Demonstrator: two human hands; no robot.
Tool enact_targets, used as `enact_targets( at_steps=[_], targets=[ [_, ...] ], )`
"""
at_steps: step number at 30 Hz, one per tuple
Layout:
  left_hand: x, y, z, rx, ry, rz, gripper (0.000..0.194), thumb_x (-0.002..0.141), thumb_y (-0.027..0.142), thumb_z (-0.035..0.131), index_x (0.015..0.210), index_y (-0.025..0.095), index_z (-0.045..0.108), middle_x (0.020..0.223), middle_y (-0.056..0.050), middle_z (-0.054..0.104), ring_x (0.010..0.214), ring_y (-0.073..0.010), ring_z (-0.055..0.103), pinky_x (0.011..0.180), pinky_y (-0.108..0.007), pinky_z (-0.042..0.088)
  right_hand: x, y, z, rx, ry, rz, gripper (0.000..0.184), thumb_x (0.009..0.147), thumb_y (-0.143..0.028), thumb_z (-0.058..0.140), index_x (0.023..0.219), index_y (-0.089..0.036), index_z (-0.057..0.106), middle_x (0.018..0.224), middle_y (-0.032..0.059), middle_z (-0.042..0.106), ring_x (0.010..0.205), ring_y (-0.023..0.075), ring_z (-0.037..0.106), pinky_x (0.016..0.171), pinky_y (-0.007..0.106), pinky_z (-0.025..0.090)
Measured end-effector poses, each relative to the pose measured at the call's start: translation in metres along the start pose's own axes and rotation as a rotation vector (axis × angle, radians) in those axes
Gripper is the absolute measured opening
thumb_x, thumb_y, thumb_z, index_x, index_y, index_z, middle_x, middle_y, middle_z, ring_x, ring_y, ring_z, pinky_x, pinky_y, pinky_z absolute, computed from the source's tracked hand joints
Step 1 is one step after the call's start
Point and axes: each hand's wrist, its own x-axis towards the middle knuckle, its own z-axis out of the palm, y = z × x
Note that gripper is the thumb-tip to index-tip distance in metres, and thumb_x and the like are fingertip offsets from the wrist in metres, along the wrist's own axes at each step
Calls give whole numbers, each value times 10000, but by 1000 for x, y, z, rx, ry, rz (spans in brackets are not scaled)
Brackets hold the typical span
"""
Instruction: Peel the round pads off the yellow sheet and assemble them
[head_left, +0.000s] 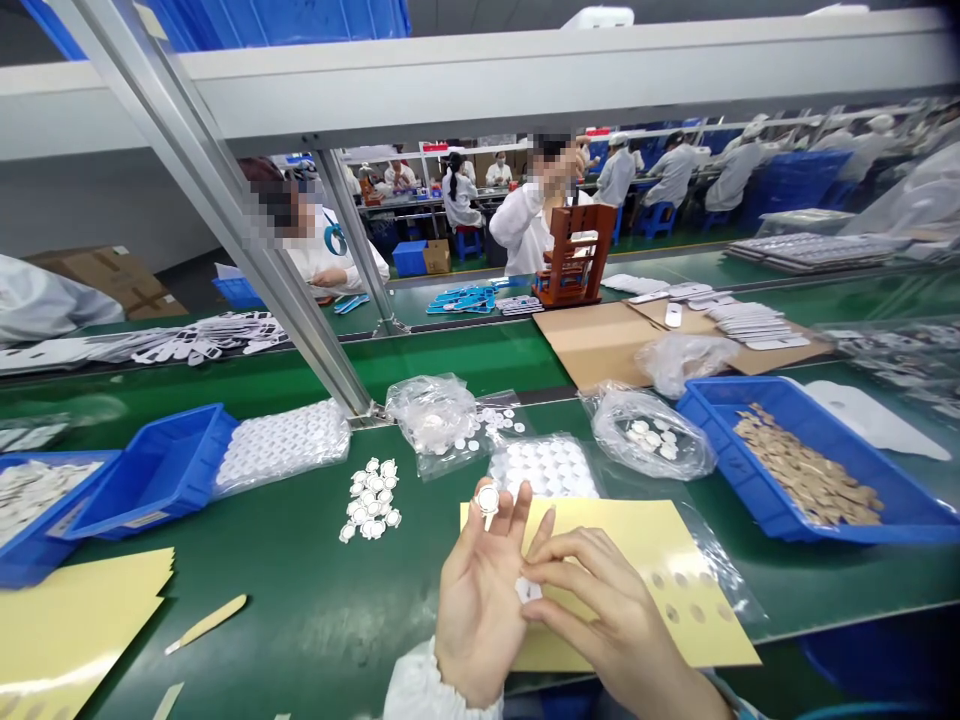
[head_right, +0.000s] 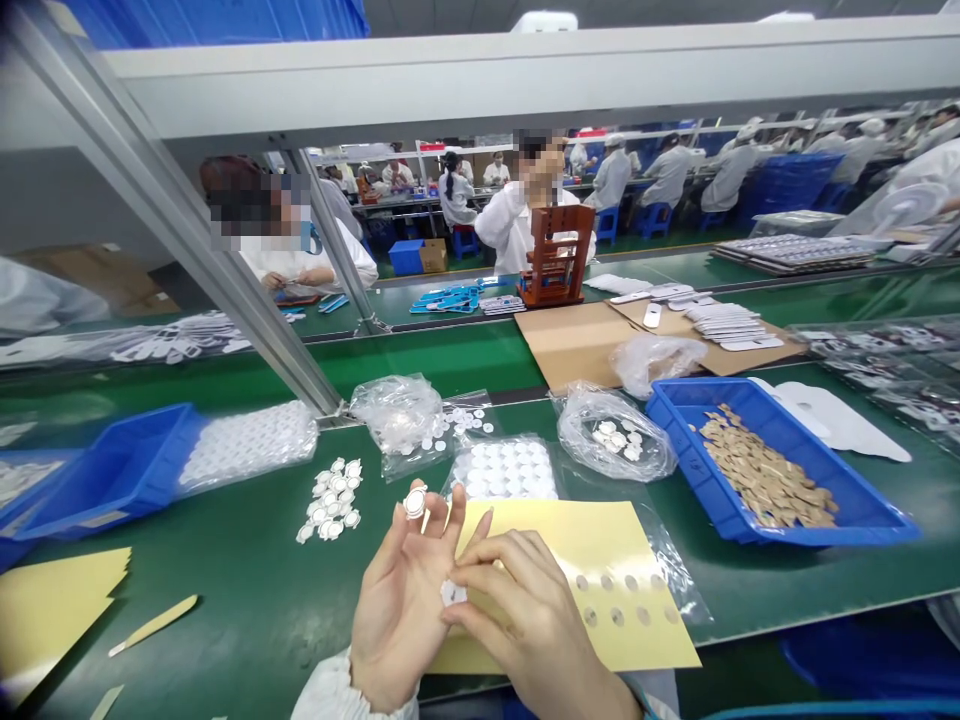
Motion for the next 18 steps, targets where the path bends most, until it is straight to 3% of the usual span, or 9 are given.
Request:
enact_targets(
  at_steps=[7, 14, 18],
  targets=[
    [-1, 4, 2, -71, -36, -54, 147, 877, 208, 517, 858, 184, 660, 813, -7, 719, 1029, -177, 630, 1098, -468, 312, -4, 4, -13, -50, 0, -163, 129, 839, -174, 644, 961, -167, 604, 891, 69, 663, 798, 170, 597, 688, 315, 491],
    [-6, 0, -12, 450, -162, -3, 179, 736, 228, 715, 912, 192, 718, 776, -35, 749, 866, -160, 672, 907, -311, 471, 6, -5, -42, -78, 81, -107, 130, 848, -206, 639, 967, -173, 601, 904, 70, 653, 871, 168, 595, 720, 273, 507],
    [-13, -7, -10, 565, -151, -18, 187, 669, 206, 773, 853, 183, 744, 755, -18, 760, 731, -100, 657, 767, -206, 479, 20, -15, -47, -128, 95, -159, 115, 833, -191, 655, 939, -168, 618, 906, 69, 669, 877, 173, 602, 740, 289, 508]
  ],
)
